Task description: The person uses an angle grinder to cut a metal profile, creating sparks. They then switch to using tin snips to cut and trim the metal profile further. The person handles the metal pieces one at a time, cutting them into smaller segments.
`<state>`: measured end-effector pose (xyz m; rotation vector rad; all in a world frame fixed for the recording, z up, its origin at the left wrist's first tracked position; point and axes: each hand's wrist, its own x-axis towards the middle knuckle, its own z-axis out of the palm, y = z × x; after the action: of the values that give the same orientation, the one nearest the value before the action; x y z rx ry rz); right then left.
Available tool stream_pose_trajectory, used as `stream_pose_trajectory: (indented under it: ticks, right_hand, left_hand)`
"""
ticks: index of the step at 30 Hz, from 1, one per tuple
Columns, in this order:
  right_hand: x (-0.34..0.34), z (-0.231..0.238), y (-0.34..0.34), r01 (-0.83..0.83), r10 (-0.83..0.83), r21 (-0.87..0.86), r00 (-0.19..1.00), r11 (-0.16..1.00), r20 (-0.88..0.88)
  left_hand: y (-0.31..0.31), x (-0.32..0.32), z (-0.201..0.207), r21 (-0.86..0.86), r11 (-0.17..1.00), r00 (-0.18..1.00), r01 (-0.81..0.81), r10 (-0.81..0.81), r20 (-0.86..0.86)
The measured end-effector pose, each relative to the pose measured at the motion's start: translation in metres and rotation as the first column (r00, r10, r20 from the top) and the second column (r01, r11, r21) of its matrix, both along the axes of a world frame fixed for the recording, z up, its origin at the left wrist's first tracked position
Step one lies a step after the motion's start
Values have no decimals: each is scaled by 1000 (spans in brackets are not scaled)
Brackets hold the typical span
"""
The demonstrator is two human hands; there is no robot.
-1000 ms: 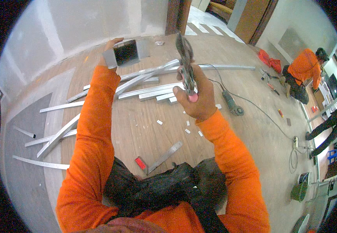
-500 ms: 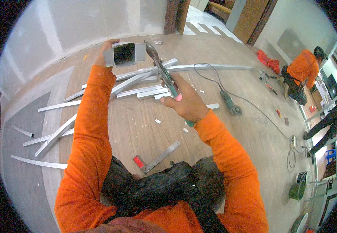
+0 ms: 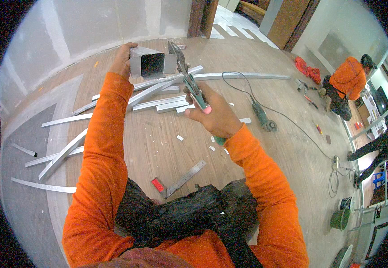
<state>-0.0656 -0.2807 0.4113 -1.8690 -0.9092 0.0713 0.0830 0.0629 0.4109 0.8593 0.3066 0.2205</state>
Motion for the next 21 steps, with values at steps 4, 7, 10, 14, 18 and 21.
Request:
stream_pose_trajectory:
  ticks: [4, 7, 10, 14, 18, 21]
  right_hand:
    - [3, -3, -7, 12, -12, -12, 1000, 1000, 4]
    - [2, -2, -6, 17, -17, 1, 1000, 1000, -14]
    - [6, -5, -7, 22, -22, -23, 999, 999, 26]
    - [10, -7, -8, 41, -38, -65, 998, 997, 40]
    - [7, -4, -5, 1, -1, -43, 1000, 999, -3]
    - [5, -8, -2, 12, -11, 15, 996, 1000, -86]
  left_hand:
    - [-9, -5, 2, 55, 998, 1000, -21, 21, 11]
    - [-1, 3, -2, 20, 999, 999, -28, 28, -16]
    - [12, 15, -11, -15, 1000, 1000, -2, 2, -2]
    - [11, 16, -15, 40, 998, 998, -54, 55, -22]
    - [9, 11, -12, 30, 999, 999, -42, 43, -30]
    - [-6, -6, -12, 101, 994, 997, -46, 40, 63]
